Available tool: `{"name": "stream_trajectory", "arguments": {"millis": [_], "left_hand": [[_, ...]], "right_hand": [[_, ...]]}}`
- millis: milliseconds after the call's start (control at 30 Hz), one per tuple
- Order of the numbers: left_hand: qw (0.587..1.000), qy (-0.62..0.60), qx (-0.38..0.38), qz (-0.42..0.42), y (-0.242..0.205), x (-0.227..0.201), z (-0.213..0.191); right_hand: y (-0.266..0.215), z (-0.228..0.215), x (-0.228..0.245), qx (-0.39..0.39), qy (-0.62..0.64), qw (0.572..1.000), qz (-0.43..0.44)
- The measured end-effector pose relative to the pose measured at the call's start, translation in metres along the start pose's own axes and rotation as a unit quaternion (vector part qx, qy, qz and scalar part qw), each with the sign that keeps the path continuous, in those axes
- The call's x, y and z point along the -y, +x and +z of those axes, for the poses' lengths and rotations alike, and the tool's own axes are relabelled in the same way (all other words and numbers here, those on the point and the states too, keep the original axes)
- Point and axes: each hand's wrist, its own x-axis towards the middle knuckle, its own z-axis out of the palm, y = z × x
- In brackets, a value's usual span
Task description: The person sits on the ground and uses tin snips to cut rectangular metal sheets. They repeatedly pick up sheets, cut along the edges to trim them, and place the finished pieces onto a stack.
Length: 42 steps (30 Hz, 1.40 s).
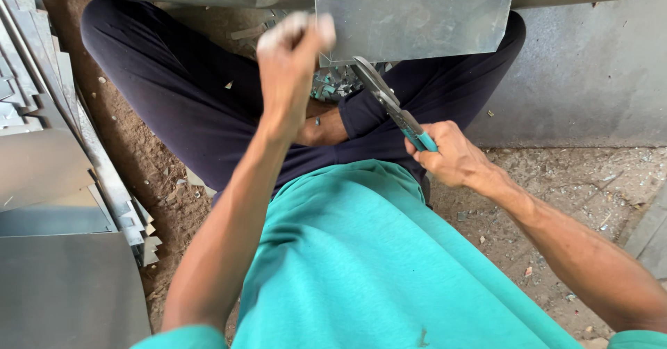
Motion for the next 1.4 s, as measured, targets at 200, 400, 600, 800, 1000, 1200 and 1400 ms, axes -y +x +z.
{"name": "stream_trajectory", "arguments": {"millis": [200, 400, 600, 800, 1000, 1200, 1400], "left_hand": [[0.984, 0.106, -0.084, 0.115, 0.027, -0.008, 0.039], [0.998, -0.042, -0.004, -0.046, -0.019, 0.027, 0.081], [0.982, -0.082, 0.145, -0.094, -0.005, 0.03, 0.115], [0.987, -0.077, 0.119, -0.079, -0.012, 0.049, 0.133], [0.986, -0.077, 0.112, -0.094, -0.01, 0.052, 0.128], [0.987, -0.049, 0.111, -0.103, -0.013, 0.052, 0.124], [0.987, -0.047, 0.111, -0.102, -0.011, 0.039, 0.131]], "right_hand": [[-0.006, -0.007, -0.029, 0.003, -0.034, 0.999, 0.016], [-0.049, 0.046, -0.07, -0.08, 0.253, 0.961, 0.08], [-0.036, 0.092, -0.053, -0.141, 0.401, 0.905, 0.002], [-0.026, 0.087, -0.031, -0.203, 0.389, 0.898, 0.031], [-0.025, 0.086, -0.017, -0.205, 0.389, 0.897, 0.042], [-0.018, 0.091, -0.014, -0.231, 0.394, 0.888, 0.05], [-0.023, 0.101, -0.032, -0.202, 0.41, 0.889, 0.037]]}}
